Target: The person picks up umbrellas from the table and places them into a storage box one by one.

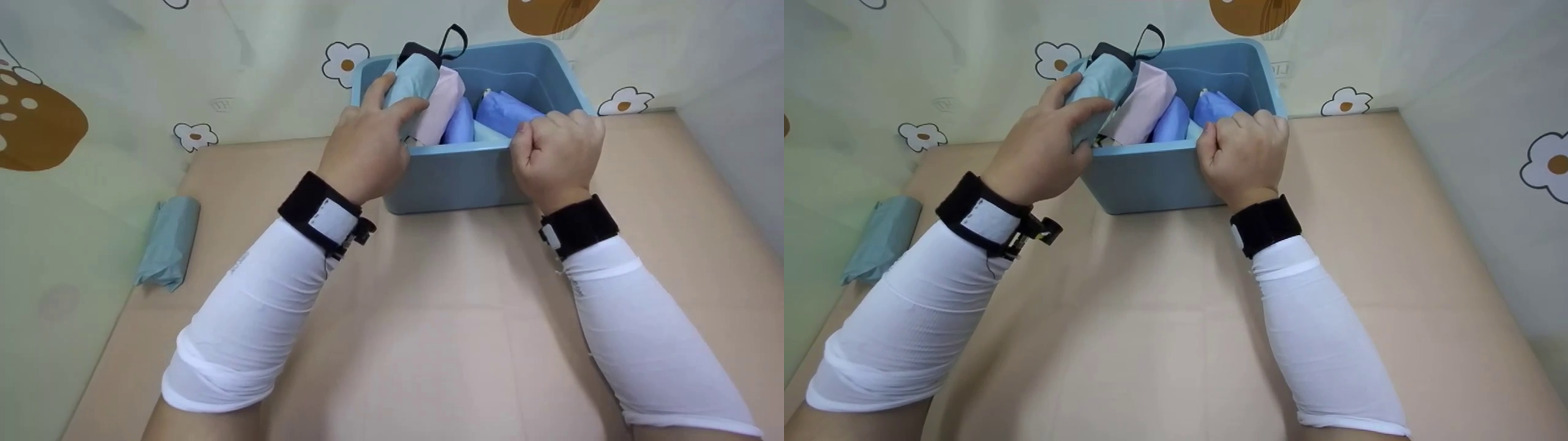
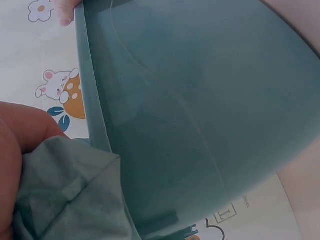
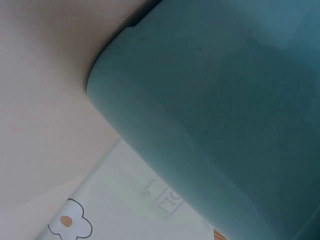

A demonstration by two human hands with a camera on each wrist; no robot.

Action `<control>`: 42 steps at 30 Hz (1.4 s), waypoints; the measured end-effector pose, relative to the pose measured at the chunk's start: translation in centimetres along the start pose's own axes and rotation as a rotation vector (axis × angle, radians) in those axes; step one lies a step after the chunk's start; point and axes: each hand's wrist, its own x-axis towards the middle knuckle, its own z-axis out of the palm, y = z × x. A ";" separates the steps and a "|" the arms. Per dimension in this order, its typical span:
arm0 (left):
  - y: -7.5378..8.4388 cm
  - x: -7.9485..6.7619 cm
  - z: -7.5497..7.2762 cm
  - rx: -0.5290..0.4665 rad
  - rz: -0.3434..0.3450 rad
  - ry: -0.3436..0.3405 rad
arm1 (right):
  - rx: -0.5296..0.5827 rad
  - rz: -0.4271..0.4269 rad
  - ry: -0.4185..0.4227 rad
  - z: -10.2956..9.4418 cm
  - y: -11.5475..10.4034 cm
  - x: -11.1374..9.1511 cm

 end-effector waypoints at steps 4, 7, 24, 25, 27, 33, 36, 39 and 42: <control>0.1 0.1 0.0 0.003 -0.001 -0.008 | -0.001 0.001 -0.007 0.0 0.0 0.0; 0.1 0.2 -0.1 0.006 -0.004 -0.014 | -0.002 0.002 -0.015 0.0 -0.1 0.1; -0.9 2.8 0.7 -0.143 -0.014 0.060 | -0.003 -0.006 -0.010 0.1 -0.2 0.2; -1.0 3.0 0.9 -0.149 -0.014 0.063 | -0.002 -0.004 -0.010 0.0 -0.3 0.1; -1.1 3.4 1.3 -0.148 -0.015 0.063 | -0.001 -0.003 -0.011 0.0 -0.3 0.1; -0.7 4.0 1.8 -0.132 -0.056 0.029 | 0.007 -0.004 -0.004 0.0 -0.2 0.2; -0.3 4.3 1.7 -0.150 -0.087 -0.013 | 0.008 0.000 0.001 -0.1 0.0 0.2; -0.1 4.7 1.7 -0.163 -0.117 -0.052 | 0.004 0.000 0.000 -0.1 0.1 0.1; 0.1 5.0 1.7 -0.165 -0.153 -0.097 | -0.005 -0.004 -0.006 0.0 0.1 0.0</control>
